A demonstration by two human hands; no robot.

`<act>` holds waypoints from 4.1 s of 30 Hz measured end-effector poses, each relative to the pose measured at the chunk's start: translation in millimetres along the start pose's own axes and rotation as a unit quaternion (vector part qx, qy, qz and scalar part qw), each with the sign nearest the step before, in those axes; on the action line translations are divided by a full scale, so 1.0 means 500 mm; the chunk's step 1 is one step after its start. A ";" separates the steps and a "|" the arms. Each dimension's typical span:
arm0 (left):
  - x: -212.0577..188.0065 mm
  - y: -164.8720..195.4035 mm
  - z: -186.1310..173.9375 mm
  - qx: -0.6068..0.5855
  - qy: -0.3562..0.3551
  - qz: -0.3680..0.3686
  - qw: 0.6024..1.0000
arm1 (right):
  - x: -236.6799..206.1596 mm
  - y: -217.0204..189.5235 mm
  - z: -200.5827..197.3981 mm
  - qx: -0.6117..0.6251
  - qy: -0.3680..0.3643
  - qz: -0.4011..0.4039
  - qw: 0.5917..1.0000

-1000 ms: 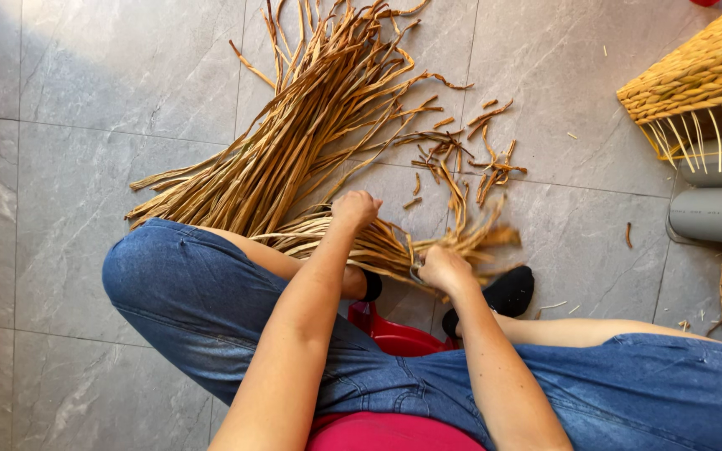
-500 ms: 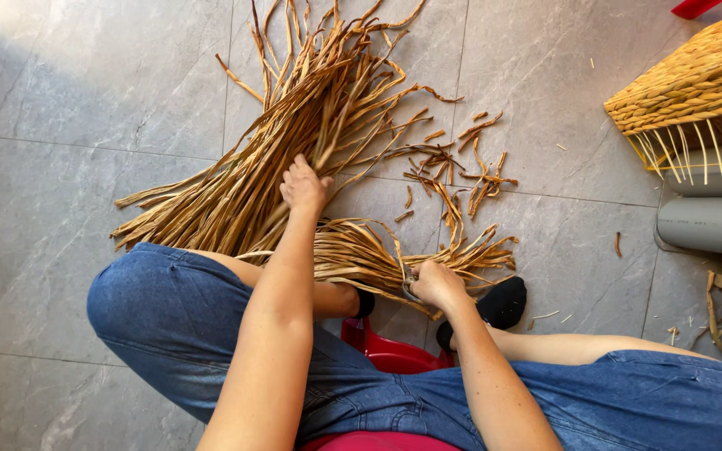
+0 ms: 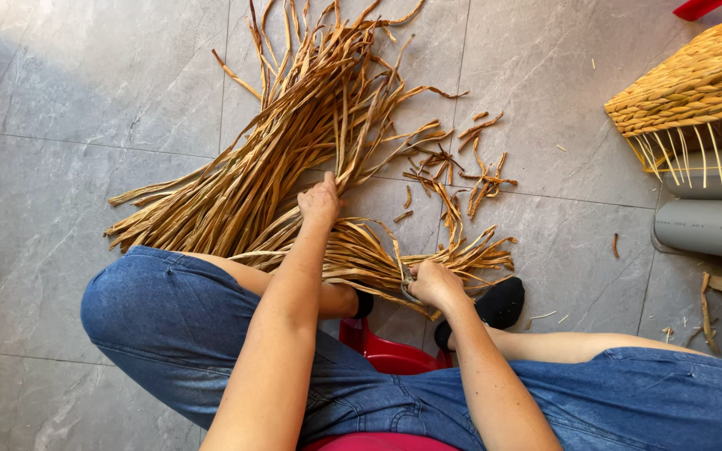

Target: The person sits on a low stool on the floor and trims the root ends off a large bundle of dried plant fibers using scissors, cutting piece by piece and letting trimmed-off ends fall aside while working through the bundle.

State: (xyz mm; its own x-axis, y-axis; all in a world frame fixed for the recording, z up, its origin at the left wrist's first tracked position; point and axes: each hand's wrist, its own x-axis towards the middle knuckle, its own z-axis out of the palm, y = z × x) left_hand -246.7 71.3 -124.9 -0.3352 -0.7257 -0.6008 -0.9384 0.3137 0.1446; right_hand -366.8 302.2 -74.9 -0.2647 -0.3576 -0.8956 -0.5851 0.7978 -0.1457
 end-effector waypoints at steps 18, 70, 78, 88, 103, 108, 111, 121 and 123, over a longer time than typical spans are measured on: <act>-0.029 0.006 -0.015 -0.048 0.023 0.134 0.989 | -0.013 -0.004 -0.008 0.006 0.030 -0.016 0.999; -0.113 0.012 -0.121 -0.573 -0.297 0.167 0.746 | -0.097 0.047 -0.076 0.268 0.169 -0.165 0.934; -0.107 0.013 -0.113 -0.573 -0.293 0.155 0.750 | -0.073 0.001 -0.051 0.234 0.209 -0.191 0.930; -0.091 -0.001 -0.094 -0.635 -0.288 0.132 0.705 | -0.067 -0.016 -0.046 0.218 0.236 -0.215 0.922; -0.093 -0.003 -0.103 -0.662 -0.287 0.113 0.683 | -0.068 -0.033 -0.052 0.189 0.275 -0.234 0.913; -0.096 -0.003 -0.101 -0.650 -0.293 0.127 0.690 | -0.071 -0.044 -0.045 0.198 0.300 -0.274 0.892; -0.095 -0.004 -0.100 -0.645 -0.294 0.126 0.694 | -0.070 -0.048 -0.043 0.190 0.297 -0.281 0.892; -0.088 -0.004 -0.099 -0.678 -0.307 0.134 0.654 | -0.072 -0.052 -0.038 0.197 0.274 -0.242 0.910; -0.088 -0.002 -0.100 -0.663 -0.310 0.137 0.667 | -0.070 -0.052 -0.039 0.192 0.280 -0.256 0.905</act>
State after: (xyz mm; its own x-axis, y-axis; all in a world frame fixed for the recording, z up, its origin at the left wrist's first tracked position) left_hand -235.3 72.5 -59.3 -0.7963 -0.2313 -0.5590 -0.2349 -0.7333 0.6381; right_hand -357.2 284.6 -31.4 -0.4444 -0.8325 -0.3310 -0.4605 0.5292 -0.7127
